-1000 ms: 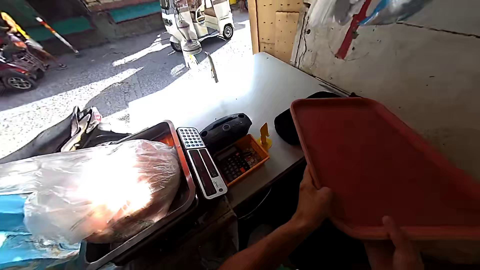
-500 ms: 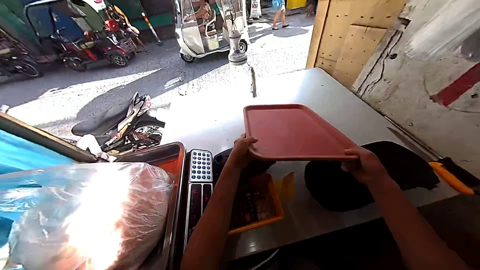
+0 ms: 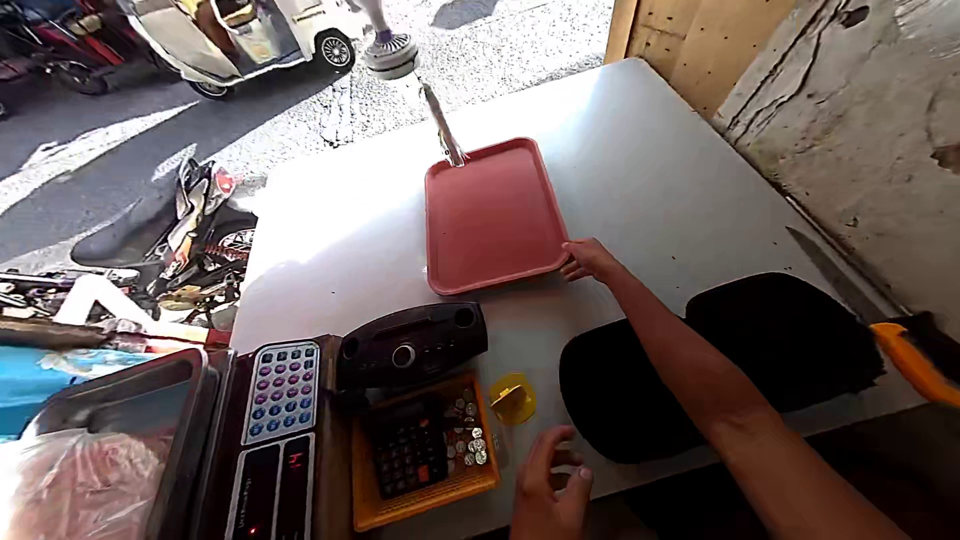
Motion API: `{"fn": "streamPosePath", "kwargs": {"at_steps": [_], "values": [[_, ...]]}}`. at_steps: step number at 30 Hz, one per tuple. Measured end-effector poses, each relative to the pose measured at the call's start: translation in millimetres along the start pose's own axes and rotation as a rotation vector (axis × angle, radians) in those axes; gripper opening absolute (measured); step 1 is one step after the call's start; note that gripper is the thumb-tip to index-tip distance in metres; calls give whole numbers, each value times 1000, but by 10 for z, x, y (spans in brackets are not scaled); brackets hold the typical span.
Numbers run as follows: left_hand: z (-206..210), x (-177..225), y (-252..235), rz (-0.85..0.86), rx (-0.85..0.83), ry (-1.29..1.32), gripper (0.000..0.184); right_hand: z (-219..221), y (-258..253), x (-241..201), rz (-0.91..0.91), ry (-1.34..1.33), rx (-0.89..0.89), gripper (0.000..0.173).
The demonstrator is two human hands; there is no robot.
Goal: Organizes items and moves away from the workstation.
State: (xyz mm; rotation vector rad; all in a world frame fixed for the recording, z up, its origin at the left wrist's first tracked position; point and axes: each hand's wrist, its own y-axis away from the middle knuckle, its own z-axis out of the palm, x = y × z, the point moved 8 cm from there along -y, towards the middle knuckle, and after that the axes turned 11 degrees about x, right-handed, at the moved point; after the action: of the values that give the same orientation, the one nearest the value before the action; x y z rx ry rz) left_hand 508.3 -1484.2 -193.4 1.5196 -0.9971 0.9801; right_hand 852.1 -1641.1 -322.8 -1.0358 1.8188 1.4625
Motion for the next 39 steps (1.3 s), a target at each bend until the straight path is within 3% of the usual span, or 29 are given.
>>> {"fn": "streamPosePath", "kwargs": {"at_steps": [2, 4, 6, 8, 10, 12, 15, 17, 20, 22, 25, 29, 33, 35, 37, 39], "values": [[385, -586, -68, -50, 26, -189, 52, -592, 254, 56, -106, 179, 3, 40], [525, -988, -153, -104, 79, -252, 66, -1532, 707, 147, -194, 260, 173, 40], [529, -1200, -252, -193, 108, -212, 76, -2649, 1261, 517, -227, 345, 567, 37], [587, -1299, -383, -289, 90, -131, 79, -3558, 1874, 1111, -141, 403, 971, 45], [666, -1334, -518, -367, 51, -59, 77, -3884, 2258, 1714, 42, 253, 1134, 61], [712, -1369, -648, -376, 14, -56, 78, -3753, 2278, 2172, 223, -6, 1065, 71], [726, -1338, -744, -363, -28, -89, 76, -3490, 2090, 2446, 262, -300, 972, 54], [733, -1313, -734, -366, -37, -103, 75, -3472, 2205, 2264, 141, -335, 1059, 53], [736, -1306, -712, -346, -28, -85, 78, -3332, 2677, 1681, -171, -387, 1095, 80], [744, -1292, -702, -340, -22, -24, 74, -2978, 3038, 1278, -376, -302, 988, 83], [740, -1220, -678, -359, 5, 121, 57, -2189, 3328, 965, -690, 72, 749, 60], [730, -1118, -665, -382, 59, 247, 55, -1255, 3245, 1199, -1029, 563, 563, 46], [776, -1081, -722, -393, 101, 280, 59, -975, 3170, 1547, -961, 810, 346, 63], [785, -1118, -792, -394, 115, 233, 61, -1268, 3091, 1536, -845, 726, 386, 55], [773, -1152, -878, -371, 126, 157, 62, -1775, 2880, 1524, -661, 596, 550, 53], [725, -1116, -1011, -245, 127, 14, 62, -2261, 2674, 1585, -415, 446, 670, 48]]}}
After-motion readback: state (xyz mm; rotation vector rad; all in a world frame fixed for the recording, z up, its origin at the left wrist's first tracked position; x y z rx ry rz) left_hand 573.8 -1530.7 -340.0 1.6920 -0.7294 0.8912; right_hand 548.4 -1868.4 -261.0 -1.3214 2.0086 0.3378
